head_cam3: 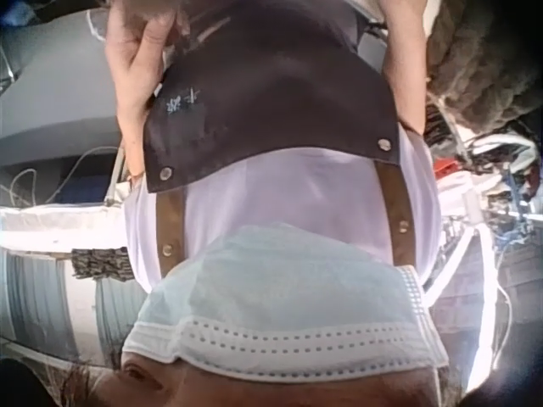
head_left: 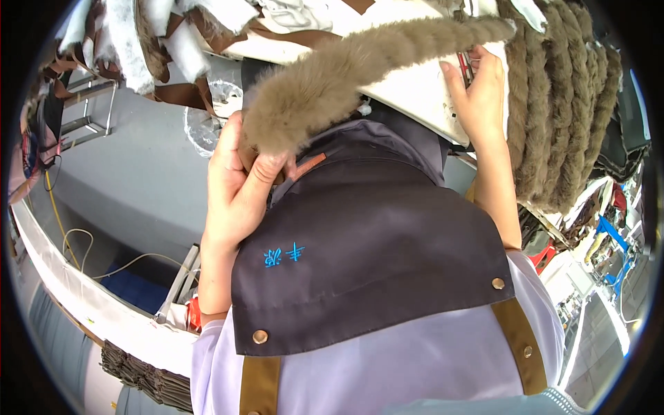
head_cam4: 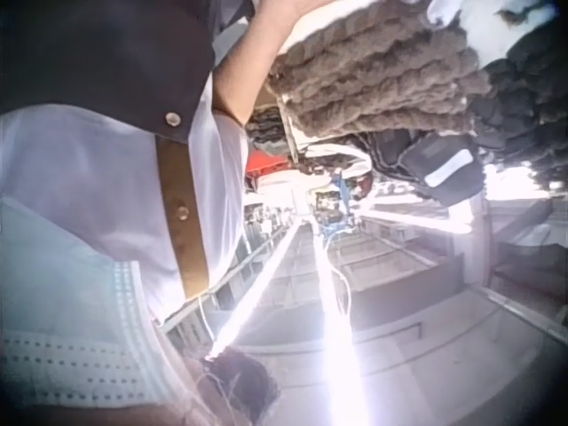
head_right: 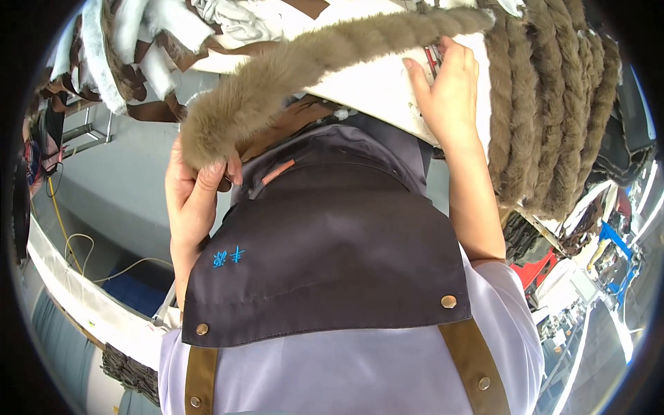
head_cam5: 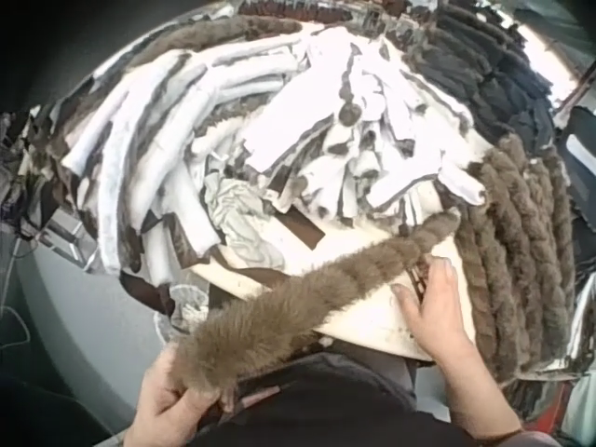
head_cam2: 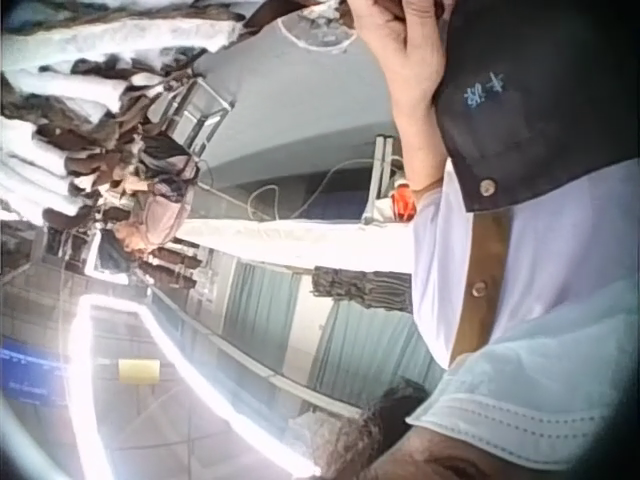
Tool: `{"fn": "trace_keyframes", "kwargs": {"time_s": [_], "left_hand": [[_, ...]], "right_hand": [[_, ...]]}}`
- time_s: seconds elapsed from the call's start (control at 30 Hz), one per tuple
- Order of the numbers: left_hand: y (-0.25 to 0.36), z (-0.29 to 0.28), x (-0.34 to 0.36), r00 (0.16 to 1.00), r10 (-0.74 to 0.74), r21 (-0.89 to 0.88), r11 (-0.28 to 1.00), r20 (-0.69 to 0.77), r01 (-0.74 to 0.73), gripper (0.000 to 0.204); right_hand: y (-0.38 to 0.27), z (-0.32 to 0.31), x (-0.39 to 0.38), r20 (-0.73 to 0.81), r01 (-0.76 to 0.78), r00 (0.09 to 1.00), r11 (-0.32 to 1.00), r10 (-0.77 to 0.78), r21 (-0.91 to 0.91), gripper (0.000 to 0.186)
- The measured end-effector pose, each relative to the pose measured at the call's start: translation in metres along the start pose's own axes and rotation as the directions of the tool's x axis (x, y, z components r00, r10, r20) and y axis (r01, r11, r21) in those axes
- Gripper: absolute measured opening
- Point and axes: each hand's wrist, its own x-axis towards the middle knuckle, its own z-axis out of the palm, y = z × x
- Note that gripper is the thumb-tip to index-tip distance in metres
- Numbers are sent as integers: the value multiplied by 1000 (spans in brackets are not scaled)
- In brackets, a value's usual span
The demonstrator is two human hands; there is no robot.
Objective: The person is attaching fur trim to padded lining components using nippers in a factory workshop.
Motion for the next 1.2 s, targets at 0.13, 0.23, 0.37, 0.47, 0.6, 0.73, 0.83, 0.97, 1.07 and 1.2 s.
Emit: {"fn": "trace_keyframes", "kwargs": {"time_s": [0.13, 0.23, 0.37, 0.47, 0.6, 0.73, 0.83, 0.97, 1.07, 1.2], "left_hand": [[13, 4, -5, 993, 117, -109, 987, 15, -115, 44], [18, 1, -8, 993, 120, -135, 983, -16, -121, 50], [10, -3, -9, 971, 237, -7, 972, 16, -237, 54], [6, 5, -6, 916, 401, -17, 916, 10, -401, 49], [23, 17, -7, 968, 216, -239, 954, 130, -181, 39], [21, 11, -5, 936, 352, -121, 928, -27, -352, 48], [20, -1, 5, 766, 563, 445, 798, -310, -407, 65], [27, -17, -6, 568, 823, 942, 190, 0, -275, 59], [28, 1, -5, 685, 722, 812, 341, 96, -473, 60], [28, 9, 15, 685, 700, 866, 198, 202, -458, 40]], "right_hand": [[13, -11, 11, 207, -86, 975, 996, 87, -13, 25], [26, -28, 4, 366, -142, 912, 979, 186, -146, 18], [12, -72, -21, 630, -557, 750, 705, 201, 439, 7], [-45, -82, -30, 357, -377, 926, 378, 124, 846, 24], [-108, -72, 14, -2, 302, 872, 536, -489, 789, 46], [-129, -53, 27, 82, 243, 842, 510, -533, 825, 41], [-131, -42, 22, 307, -117, 853, 418, -422, 901, 38], [-137, -39, 15, 408, -279, 851, 373, -331, 885, 42], [-142, -42, 17, 466, -299, 823, 448, -326, 842, 43], [-143, -42, 13, 480, -293, 835, 521, -269, 802, 40]]}}
